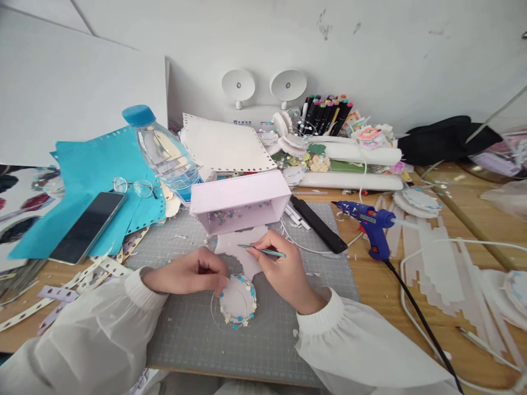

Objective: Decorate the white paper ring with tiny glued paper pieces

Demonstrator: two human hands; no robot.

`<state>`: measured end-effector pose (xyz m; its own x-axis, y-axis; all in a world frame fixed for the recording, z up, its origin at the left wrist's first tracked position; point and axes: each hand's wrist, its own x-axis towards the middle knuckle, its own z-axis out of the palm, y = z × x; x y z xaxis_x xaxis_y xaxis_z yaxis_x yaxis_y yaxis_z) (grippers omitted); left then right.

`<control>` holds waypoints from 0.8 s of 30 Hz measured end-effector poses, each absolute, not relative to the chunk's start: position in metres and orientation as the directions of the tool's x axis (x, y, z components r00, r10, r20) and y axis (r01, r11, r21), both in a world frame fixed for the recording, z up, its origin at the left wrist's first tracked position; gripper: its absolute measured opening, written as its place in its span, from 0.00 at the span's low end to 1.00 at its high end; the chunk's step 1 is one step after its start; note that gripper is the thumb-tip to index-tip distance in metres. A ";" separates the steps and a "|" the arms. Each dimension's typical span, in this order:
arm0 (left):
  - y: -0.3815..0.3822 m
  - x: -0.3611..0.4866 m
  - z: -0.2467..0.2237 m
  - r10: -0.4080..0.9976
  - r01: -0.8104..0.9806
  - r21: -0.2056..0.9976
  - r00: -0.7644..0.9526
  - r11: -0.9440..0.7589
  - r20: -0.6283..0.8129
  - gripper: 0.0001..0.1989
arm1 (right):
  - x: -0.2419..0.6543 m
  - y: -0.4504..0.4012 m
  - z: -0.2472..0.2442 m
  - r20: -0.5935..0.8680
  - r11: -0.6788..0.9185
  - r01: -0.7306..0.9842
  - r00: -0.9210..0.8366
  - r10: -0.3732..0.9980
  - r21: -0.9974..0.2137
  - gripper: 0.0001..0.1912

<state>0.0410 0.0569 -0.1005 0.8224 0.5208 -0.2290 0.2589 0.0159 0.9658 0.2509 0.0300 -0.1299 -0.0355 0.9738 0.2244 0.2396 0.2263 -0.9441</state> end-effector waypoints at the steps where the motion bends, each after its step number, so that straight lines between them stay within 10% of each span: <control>1: 0.057 0.041 -0.100 0.540 0.251 0.967 0.809 0.037 -0.231 0.18 | 0.251 0.030 -0.130 0.221 0.222 0.234 -0.030 0.975 -0.946 0.09; 24: 0.055 0.042 -0.104 0.845 0.057 0.995 0.526 0.079 -0.097 0.12 | 0.254 0.012 -0.110 0.324 0.324 -0.012 -0.039 0.945 -0.946 0.08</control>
